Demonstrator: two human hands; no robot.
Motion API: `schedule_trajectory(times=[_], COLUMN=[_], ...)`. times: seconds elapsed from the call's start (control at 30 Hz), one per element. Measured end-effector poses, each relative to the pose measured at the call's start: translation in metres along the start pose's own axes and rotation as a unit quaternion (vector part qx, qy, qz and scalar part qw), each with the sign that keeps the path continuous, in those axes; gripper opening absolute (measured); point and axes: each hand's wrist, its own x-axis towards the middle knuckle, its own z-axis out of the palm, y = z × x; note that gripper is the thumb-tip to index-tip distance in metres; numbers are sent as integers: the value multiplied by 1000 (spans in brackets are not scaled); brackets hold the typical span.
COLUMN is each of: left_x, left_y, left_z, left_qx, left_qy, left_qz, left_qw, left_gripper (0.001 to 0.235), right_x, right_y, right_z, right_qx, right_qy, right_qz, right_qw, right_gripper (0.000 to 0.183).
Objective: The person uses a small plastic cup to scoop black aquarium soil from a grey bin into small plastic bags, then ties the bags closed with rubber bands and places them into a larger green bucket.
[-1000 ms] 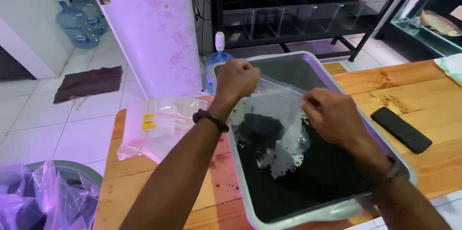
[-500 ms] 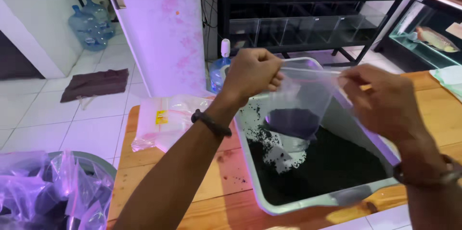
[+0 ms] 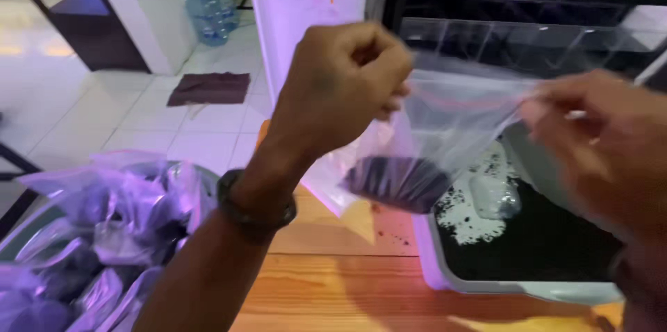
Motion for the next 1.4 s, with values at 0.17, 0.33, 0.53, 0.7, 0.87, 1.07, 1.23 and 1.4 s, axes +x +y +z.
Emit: schedule_trajectory(times=[0.17,0.33,0.53,0.7,0.87,1.07,1.23,1.4], left_x=[-62,-115,-152,-169,-155,-147,-152,-156], left_y=[-46,-112,-171,-213,-244,-247,-242,-244], left_z=[-35,-48,-57,-69,-52,-33,-36,-28], left_qx=[114,153,63,-74,-84,-180,-170,-137], left_qy=[51,100,124,51,58,163,128,131], left_qz=[-8,-104,-204,-41,9,5,21,-3], left_qw=[992,978,969,995,995,970,977,982], left_gripper=[24,22,20,44,47,9,6,14], right_x=[-33,-78,-114,-124,-144,-149,-154,-154], right_y=[-27,-36,-43,-71,-52,-38,-25,-31], right_z=[48,107,154,162,211,225,227,219], right_qx=[8,74,96,285,415,344,364,412], right_qy=[-70,-135,-103,-45,57,131,136,84], right_qz=[-64,-73,-80,213,230,220,210,287], right_qw=[995,985,987,933,878,903,897,861], right_gripper=[12,13,15,68,39,21,23,25])
